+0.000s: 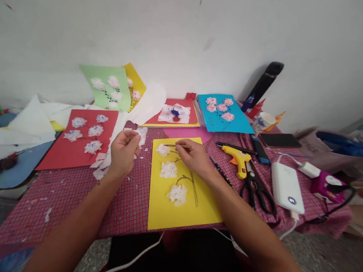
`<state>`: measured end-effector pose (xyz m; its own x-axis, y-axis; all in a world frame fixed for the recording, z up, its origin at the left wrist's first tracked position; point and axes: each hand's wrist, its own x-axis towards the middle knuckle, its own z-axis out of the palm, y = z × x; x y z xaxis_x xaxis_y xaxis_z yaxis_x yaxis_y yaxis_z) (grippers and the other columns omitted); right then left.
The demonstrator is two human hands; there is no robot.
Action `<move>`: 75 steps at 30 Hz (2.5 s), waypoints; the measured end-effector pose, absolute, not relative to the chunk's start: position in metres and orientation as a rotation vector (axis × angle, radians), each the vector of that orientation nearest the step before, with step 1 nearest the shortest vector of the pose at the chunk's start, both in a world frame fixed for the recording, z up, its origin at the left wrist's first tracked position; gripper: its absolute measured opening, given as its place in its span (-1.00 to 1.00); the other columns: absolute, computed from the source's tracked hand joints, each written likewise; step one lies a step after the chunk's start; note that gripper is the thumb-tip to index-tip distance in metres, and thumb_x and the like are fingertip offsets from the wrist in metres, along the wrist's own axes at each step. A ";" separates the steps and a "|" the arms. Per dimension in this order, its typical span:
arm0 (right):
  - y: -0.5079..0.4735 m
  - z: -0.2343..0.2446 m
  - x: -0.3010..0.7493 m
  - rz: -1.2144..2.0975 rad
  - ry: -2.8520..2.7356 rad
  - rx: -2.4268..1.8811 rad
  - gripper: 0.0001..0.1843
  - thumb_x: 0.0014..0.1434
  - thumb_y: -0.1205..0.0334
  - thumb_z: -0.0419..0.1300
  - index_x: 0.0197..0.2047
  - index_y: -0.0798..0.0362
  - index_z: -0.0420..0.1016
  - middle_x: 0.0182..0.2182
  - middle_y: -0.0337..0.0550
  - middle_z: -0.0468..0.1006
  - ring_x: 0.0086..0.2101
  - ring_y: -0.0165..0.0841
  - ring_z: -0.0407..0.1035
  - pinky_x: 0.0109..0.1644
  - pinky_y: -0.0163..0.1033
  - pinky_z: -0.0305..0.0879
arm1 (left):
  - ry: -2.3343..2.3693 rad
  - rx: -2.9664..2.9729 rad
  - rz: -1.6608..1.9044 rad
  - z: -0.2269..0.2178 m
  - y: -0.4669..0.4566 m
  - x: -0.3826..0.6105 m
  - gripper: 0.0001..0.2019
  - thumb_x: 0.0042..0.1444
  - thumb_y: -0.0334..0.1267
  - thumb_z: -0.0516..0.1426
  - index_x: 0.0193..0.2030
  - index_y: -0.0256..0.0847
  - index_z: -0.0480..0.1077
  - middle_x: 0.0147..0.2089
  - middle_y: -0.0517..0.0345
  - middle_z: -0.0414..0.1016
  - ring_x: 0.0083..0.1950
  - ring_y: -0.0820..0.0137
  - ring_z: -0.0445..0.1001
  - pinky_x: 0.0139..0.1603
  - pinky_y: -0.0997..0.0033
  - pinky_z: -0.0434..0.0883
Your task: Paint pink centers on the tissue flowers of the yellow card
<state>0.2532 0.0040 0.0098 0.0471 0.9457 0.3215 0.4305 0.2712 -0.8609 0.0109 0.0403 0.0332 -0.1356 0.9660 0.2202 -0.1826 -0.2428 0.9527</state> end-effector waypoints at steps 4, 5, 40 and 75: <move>0.003 0.012 0.251 0.671 -1.563 -1.307 -0.70 0.28 -0.04 0.25 -0.14 -0.02 0.67 -0.29 -0.10 0.72 -0.30 -0.21 0.61 -0.24 -0.18 0.54 | 1.028 1.180 1.542 0.033 0.040 0.011 -0.84 0.13 -0.21 0.33 -0.21 -0.14 0.46 -0.51 0.34 0.35 -0.62 0.57 0.23 -0.63 0.52 0.17; 0.003 0.012 0.251 0.671 -1.567 -1.303 -0.70 0.27 -0.04 0.25 -0.14 -0.02 0.67 -0.29 -0.10 0.72 -0.30 -0.21 0.61 -0.23 -0.18 0.54 | 1.031 1.182 1.541 0.033 0.040 0.011 -0.84 0.13 -0.21 0.32 -0.21 -0.14 0.46 -0.52 0.35 0.34 -0.62 0.57 0.23 -0.63 0.52 0.17; 0.000 0.017 0.251 0.647 -1.570 -1.302 -0.69 0.28 -0.06 0.23 -0.15 -0.03 0.67 -0.30 -0.10 0.72 -0.32 -0.21 0.61 -0.27 -0.17 0.53 | 1.037 1.184 1.522 0.032 0.040 0.011 -0.84 0.12 -0.21 0.33 -0.23 -0.13 0.46 -0.52 0.34 0.34 -0.63 0.56 0.23 -0.63 0.52 0.19; -0.003 0.017 0.256 0.617 -1.602 -1.300 -0.73 0.28 -0.04 0.23 -0.17 -0.06 0.66 -0.32 -0.12 0.70 -0.36 -0.21 0.58 -0.30 -0.17 0.50 | 1.028 1.214 1.523 0.032 0.039 0.010 -0.87 0.15 -0.24 0.31 -0.22 -0.16 0.47 -0.50 0.35 0.36 -0.61 0.58 0.25 -0.62 0.54 0.21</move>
<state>0.2562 -0.0030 0.0173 0.0147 0.9355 0.3530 0.4572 0.3077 -0.8344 0.0104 0.0393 0.0320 -0.1075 0.9674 0.2295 -0.1487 -0.2439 0.9583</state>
